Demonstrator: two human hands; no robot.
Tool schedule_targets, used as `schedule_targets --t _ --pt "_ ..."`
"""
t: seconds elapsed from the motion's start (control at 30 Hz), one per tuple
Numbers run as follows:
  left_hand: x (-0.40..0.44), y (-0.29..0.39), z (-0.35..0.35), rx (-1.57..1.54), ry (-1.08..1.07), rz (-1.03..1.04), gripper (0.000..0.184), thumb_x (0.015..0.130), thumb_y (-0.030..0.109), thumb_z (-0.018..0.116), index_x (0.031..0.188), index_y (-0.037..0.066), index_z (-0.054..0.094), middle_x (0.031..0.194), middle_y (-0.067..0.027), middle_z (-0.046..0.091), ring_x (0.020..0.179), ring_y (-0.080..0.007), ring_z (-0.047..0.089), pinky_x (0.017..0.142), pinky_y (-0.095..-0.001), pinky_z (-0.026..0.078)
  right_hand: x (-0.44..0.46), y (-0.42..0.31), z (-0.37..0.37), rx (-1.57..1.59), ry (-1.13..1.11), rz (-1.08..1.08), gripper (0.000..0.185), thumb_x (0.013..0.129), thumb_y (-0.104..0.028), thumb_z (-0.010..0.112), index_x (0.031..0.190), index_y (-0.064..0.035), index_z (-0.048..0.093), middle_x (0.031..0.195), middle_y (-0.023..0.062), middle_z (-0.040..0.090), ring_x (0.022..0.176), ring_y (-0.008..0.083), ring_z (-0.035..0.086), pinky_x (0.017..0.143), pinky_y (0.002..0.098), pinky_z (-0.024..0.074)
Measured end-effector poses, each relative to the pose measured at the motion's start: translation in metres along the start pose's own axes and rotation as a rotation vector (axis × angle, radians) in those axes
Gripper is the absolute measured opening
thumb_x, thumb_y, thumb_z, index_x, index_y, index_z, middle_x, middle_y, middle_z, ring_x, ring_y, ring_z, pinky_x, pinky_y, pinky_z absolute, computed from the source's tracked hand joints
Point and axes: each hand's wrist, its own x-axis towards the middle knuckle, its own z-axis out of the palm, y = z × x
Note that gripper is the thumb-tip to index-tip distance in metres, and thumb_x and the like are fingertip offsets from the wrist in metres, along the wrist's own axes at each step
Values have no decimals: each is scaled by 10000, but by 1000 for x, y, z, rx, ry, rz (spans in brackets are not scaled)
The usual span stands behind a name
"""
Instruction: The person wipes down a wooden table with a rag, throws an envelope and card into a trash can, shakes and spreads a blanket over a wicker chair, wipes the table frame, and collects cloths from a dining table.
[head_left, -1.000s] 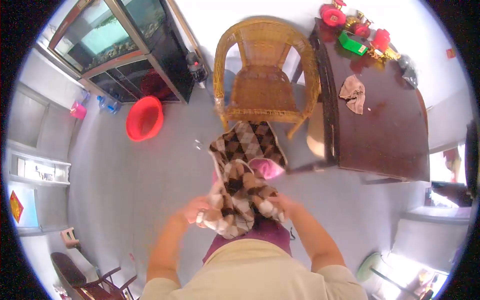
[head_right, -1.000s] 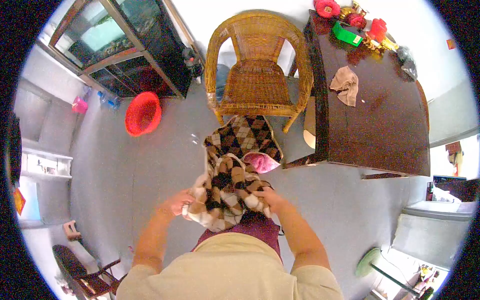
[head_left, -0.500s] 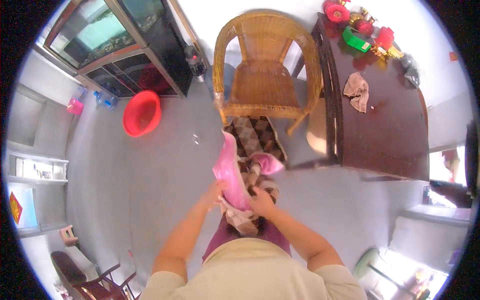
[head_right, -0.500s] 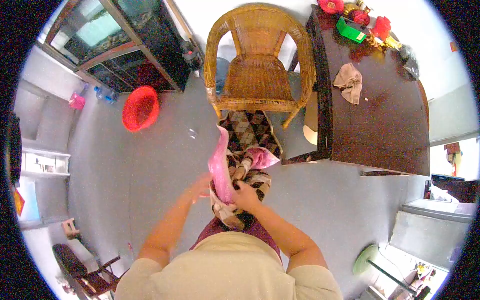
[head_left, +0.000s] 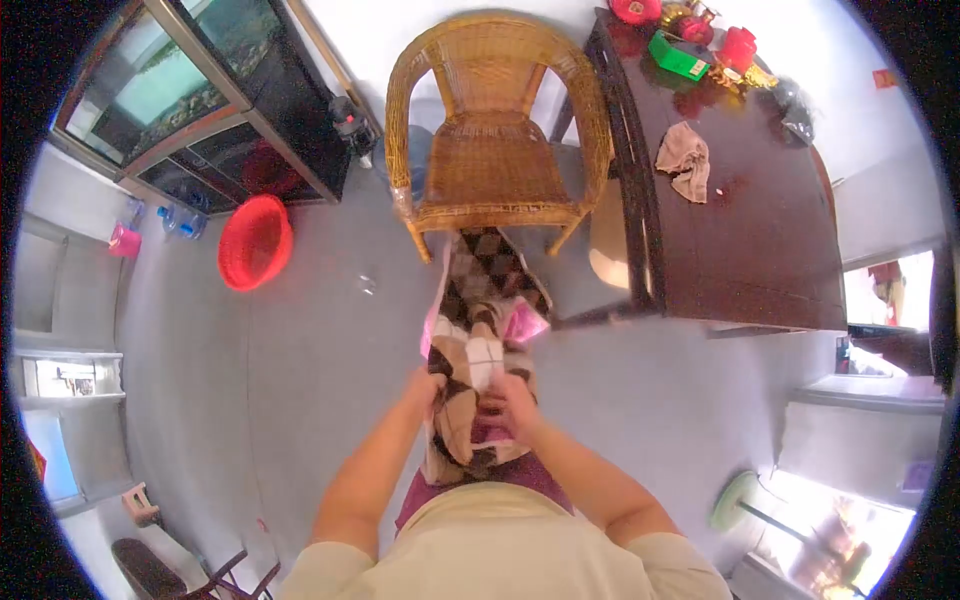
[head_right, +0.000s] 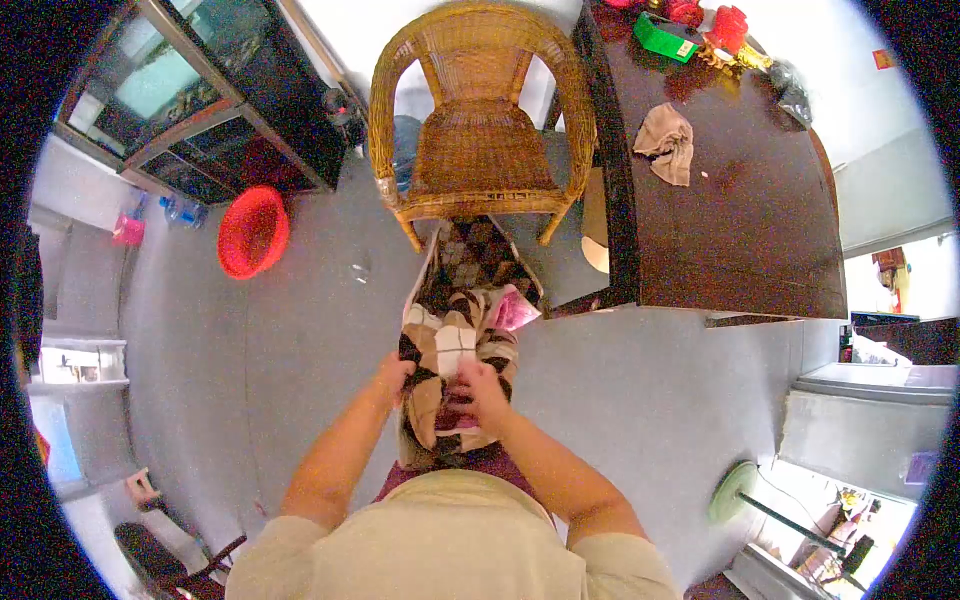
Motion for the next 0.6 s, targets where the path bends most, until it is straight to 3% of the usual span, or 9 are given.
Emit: schedule_targets --t 0.07,0.13,0.17,0.27,0.3,0.4,0.43,0.5,0.6 --pt "-4 -2 -5 -81 -134 -11 397 610 -9 469 1002 -1 530 792 -68 571 668 -209 571 598 -345 498 6 -27 -6 145 44 103 565 813 -514 555 1204 -131 417 1067 108 510 1019 288 507 780 494 464" --pt "-47 36 19 -64 -124 17 391 599 15 480 986 2 531 783 -58 566 654 -195 563 574 -326 490 33 -25 -16 244 -151 88 641 795 -598 510 1249 -148 458 1182 105 533 1088 299 488 899 529 365" --pt "-62 54 27 -56 -118 36 389 593 28 485 979 3 531 778 -53 564 647 -189 559 561 -317 486 23 -40 -7 224 -116 179 572 818 -555 513 1207 -135 509 1193 81 542 1076 249 517 909 482 397" --pt "-67 71 14 0 -84 97 416 567 66 502 976 -6 530 791 -42 564 640 -177 552 544 -297 478 40 -38 -23 225 -294 174 512 821 -472 570 1181 -110 526 1085 73 599 938 267 589 888 422 448" --pt "-65 76 4 13 -171 142 444 546 98 520 977 -8 534 806 -51 562 636 -177 540 553 -316 479 28 -50 -22 184 -265 233 429 827 -357 605 1159 -94 539 1056 71 613 907 249 607 854 405 477" --pt "-74 94 1 -246 -242 225 491 534 100 534 1008 -26 536 863 -89 587 706 -199 571 642 -340 506 25 -79 -43 66 -187 -34 395 810 -242 626 1152 -68 535 1042 83 616 886 234 617 815 398 497" --pt "-80 99 -6 -248 -246 291 539 568 110 549 1082 -47 514 959 -140 597 819 -253 597 776 -356 507 10 -99 -42 102 -192 -160 381 802 -193 619 1146 -52 534 1042 88 614 906 230 611 824 398 492" --pt "-27 54 -92 -309 -131 306 524 660 151 553 1138 -54 484 1026 -156 587 896 -286 591 866 -367 469 -16 -133 -48 179 -210 -353 372 814 -166 584 1157 -40 512 1073 96 591 979 224 578 855 394 472" --pt "-98 137 -60 -704 -225 291 441 841 272 487 1158 -35 483 1081 -155 577 968 -319 566 923 -406 420 -44 -170 -61 276 -183 -573 399 828 -168 559 1197 -45 471 1137 91 551 1057 220 535 883 382 452"
